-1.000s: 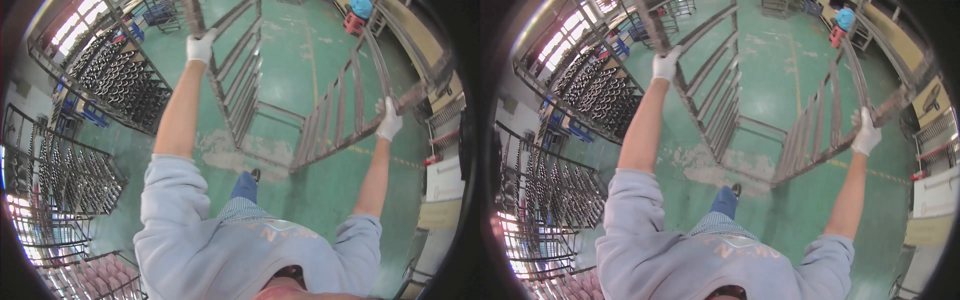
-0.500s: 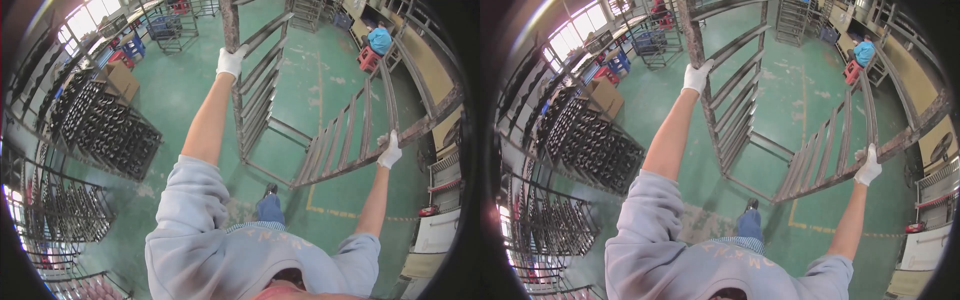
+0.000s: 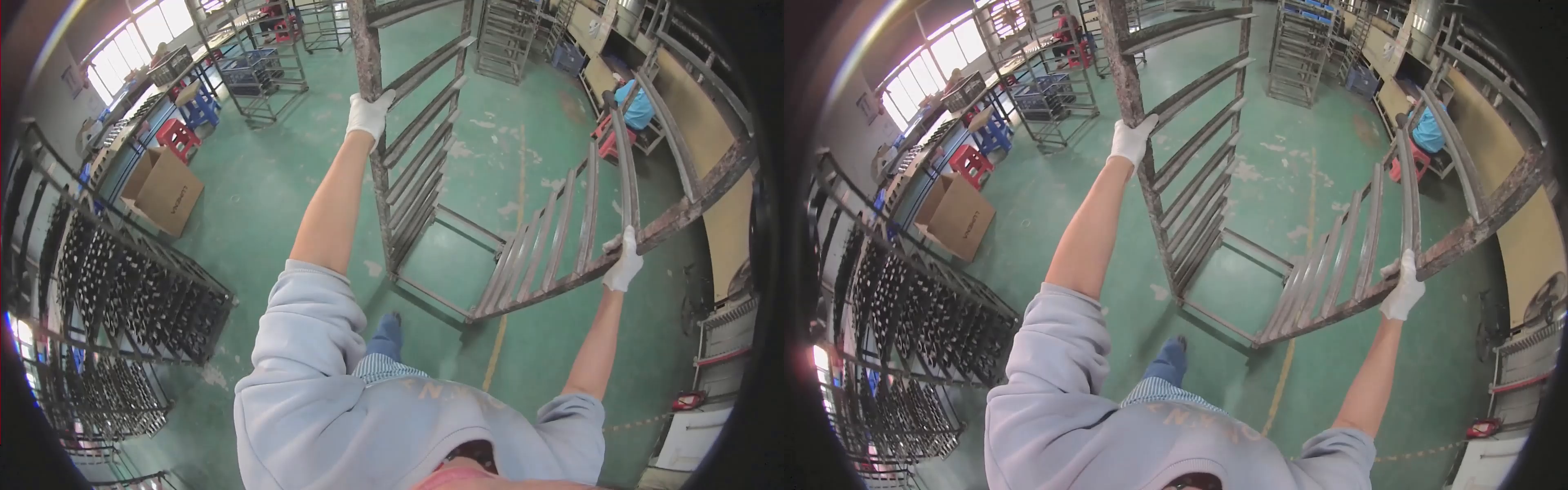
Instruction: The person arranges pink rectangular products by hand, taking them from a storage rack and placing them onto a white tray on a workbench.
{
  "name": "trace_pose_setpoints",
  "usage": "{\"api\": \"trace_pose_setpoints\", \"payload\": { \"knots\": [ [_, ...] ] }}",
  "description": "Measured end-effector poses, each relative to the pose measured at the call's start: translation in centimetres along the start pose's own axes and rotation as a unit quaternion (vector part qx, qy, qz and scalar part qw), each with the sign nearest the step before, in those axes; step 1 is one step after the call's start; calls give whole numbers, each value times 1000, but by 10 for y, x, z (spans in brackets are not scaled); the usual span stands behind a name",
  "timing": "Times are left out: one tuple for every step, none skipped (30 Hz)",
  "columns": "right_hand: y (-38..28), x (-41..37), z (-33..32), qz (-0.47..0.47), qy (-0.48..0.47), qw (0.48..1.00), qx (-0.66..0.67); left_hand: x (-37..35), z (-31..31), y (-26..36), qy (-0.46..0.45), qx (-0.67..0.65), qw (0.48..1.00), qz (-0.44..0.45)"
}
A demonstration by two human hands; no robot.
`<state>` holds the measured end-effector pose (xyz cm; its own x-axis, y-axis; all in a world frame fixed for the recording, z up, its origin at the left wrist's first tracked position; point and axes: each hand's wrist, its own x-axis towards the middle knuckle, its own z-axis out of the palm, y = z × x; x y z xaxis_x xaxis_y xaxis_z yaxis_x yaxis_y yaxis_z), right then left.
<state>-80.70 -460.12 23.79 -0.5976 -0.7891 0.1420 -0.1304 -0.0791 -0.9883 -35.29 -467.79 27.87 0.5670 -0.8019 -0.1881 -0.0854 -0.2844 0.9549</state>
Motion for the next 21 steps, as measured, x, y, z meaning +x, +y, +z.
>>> {"api": "trace_pose_setpoints", "payload": {
  "knots": [
    [2,12,8,-4,-3,1000,2,11,6,5,-1,-5,1000,5],
    [11,33,26,-4,-4,1000,3,37,20,11,-3,-6,1000,9],
    [24,61,52,1,-2,1000,0,76,43,13,-8,-3,1000,7],
    [29,71,60,1,-3,1000,0,89,51,14,-10,-10,1000,13],
    [35,91,78,2,-1,1000,0,115,66,19,-16,-16,1000,19],
    [35,122,108,-2,5,1000,3,158,87,36,-22,-23,999,27],
    [35,133,117,-11,5,1000,3,176,97,38,-23,-15,999,22],
    [37,148,131,-20,5,1000,4,199,109,42,-24,-8,1000,19],
    [40,175,160,-20,5,1000,5,238,128,53,-24,0,1000,16],
    [41,185,172,-13,13,1000,16,255,135,57,-29,17,999,5],
    [43,198,187,-8,20,999,29,275,146,63,-33,33,999,-6],
    [46,221,211,-2,25,999,38,303,160,78,-34,45,998,-9],
    [47,232,223,-5,33,999,42,312,167,90,-28,88,996,-15],
    [47,241,231,-8,42,998,43,317,173,101,-23,130,991,-23],
    [53,265,250,-7,46,998,44,341,190,113,-21,154,987,-28],
    [56,275,257,-10,46,998,45,350,195,122,-22,178,984,-16],
    [61,290,267,-14,45,998,45,364,203,129,-22,202,979,-5],
    [71,315,289,-14,43,998,45,395,222,135,-21,215,976,-1],
    [74,328,302,-27,41,998,40,417,234,139,-21,229,973,17],
    [75,333,307,-39,38,998,32,429,240,140,-23,243,969,32],
    [75,351,316,-47,33,998,20,445,253,140,-25,246,968,32]
  ]
}}
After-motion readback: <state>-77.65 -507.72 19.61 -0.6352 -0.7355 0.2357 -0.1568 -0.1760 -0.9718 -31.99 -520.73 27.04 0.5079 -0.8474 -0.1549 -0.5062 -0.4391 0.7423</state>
